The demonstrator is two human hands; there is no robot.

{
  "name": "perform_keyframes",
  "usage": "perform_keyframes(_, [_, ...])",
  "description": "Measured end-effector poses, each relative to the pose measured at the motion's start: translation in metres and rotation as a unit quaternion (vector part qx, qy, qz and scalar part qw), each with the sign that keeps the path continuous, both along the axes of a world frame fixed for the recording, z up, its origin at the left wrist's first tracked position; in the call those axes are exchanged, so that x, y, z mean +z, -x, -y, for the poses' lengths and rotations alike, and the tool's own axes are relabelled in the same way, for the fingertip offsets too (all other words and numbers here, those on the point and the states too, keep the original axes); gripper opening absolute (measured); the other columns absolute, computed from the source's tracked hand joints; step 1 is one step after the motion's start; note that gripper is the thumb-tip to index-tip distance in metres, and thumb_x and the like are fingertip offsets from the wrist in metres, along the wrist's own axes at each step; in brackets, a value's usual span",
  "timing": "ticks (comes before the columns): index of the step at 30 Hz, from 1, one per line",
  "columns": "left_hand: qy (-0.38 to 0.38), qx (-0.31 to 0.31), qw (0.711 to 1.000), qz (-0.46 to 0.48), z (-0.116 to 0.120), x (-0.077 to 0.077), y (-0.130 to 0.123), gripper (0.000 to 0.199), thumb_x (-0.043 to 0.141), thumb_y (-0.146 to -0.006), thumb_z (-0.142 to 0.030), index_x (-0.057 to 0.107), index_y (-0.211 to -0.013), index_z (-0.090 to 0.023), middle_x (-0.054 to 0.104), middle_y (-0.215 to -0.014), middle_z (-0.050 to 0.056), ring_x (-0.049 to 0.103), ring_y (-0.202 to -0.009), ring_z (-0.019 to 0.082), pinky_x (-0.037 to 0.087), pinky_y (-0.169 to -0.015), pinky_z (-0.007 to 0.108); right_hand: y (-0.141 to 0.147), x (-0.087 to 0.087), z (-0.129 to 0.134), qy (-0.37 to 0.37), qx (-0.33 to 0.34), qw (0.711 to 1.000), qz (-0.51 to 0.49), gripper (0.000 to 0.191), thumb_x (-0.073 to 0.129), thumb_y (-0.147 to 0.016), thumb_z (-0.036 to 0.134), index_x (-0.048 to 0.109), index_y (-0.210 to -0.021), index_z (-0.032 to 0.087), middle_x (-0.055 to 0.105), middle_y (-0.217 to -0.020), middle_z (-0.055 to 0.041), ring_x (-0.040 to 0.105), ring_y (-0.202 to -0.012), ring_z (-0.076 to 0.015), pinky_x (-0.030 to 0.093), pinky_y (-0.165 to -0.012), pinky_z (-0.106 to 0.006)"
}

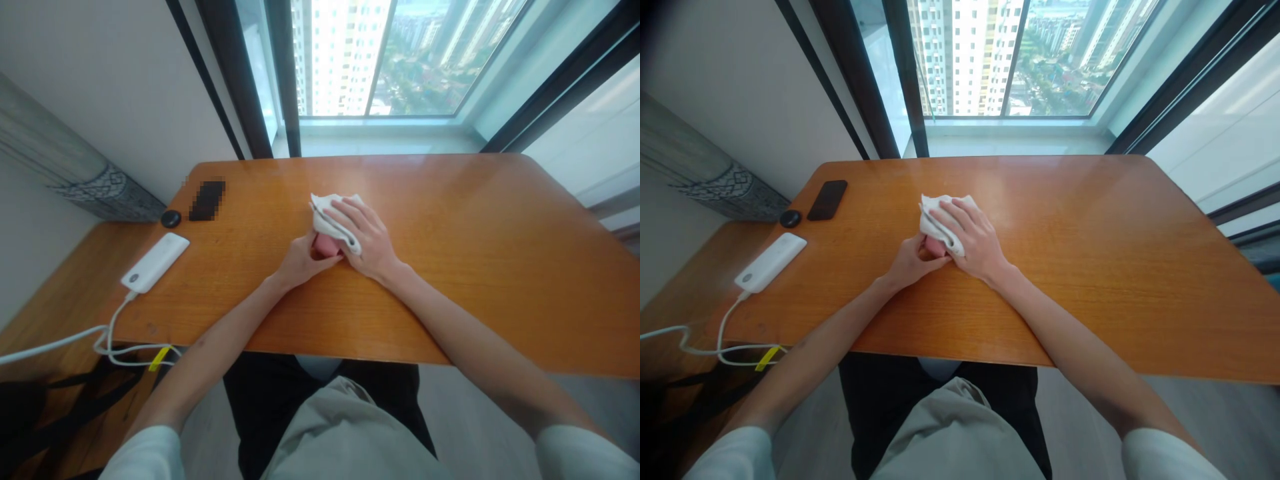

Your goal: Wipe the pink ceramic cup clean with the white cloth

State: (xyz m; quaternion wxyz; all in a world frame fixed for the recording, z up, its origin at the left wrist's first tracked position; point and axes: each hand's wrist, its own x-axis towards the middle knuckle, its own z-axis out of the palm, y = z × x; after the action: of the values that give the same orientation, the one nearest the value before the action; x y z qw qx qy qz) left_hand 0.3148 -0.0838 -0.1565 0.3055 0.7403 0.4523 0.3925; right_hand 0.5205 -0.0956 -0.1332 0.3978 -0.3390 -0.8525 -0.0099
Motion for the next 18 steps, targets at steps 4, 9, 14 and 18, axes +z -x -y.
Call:
perform_keyframes(4, [0.013, -0.004, 1.0, -0.024, 0.0, 0.005, 0.0, 0.031, 0.086, -0.093, -0.037, 0.079, -0.12, -0.022, 0.086, -0.104, 0.009, 0.085, -0.092, 0.028, 0.075, -0.08, 0.046, 0.005, -0.002, 0.004, 0.016, 0.056, 0.998, 0.014, 0.066, 0.065, -0.104, 0.034, 0.051, -0.168, 0.046, 0.062, -0.168, 0.0039, 0.05, -0.163, -0.0405, 0.018, -0.145, -0.071])
perform_keyframes(9, [-0.012, -0.005, 1.0, -0.029, 0.0, 0.004, 0.001, 0.052, 0.083, -0.091, -0.048, 0.078, -0.128, -0.011, 0.086, -0.105, 0.008, 0.084, -0.094, 0.025, 0.073, -0.082, 0.032, 0.003, -0.007, -0.002, 0.008, -0.005, 0.998, -0.069, 0.061, 0.056, -0.11, 0.036, 0.048, -0.17, 0.042, 0.06, -0.17, -0.0006, 0.055, -0.159, -0.0373, 0.038, -0.138, -0.068])
perform_keyframes(14, [0.018, -0.049, 0.999, -0.002, -0.002, -0.01, 0.004, 0.049, 0.092, -0.087, -0.039, 0.074, -0.129, -0.021, 0.084, -0.12, 0.011, 0.082, -0.108, 0.03, 0.072, -0.088, 0.046, 0.012, -0.01, 0.009, 0.011, 0.001, 1.0, -0.005, 0.064, 0.063, -0.106, 0.036, 0.05, -0.168, 0.044, 0.058, -0.172, 0.0014, 0.045, -0.165, -0.0414, 0.021, -0.142, -0.075])
perform_keyframes(18, [0.008, -0.052, 0.999, -0.006, -0.003, -0.013, 0.006, 0.049, 0.089, -0.091, -0.046, 0.071, -0.129, -0.022, 0.083, -0.113, 0.007, 0.082, -0.103, 0.031, 0.071, -0.085, 0.047, 0.014, -0.009, 0.007, 0.042, -0.006, 0.998, -0.046, 0.05, 0.057, -0.11, 0.043, 0.062, -0.16, 0.037, 0.064, -0.166, -0.002, 0.051, -0.162, -0.0378, 0.027, -0.141, -0.069])
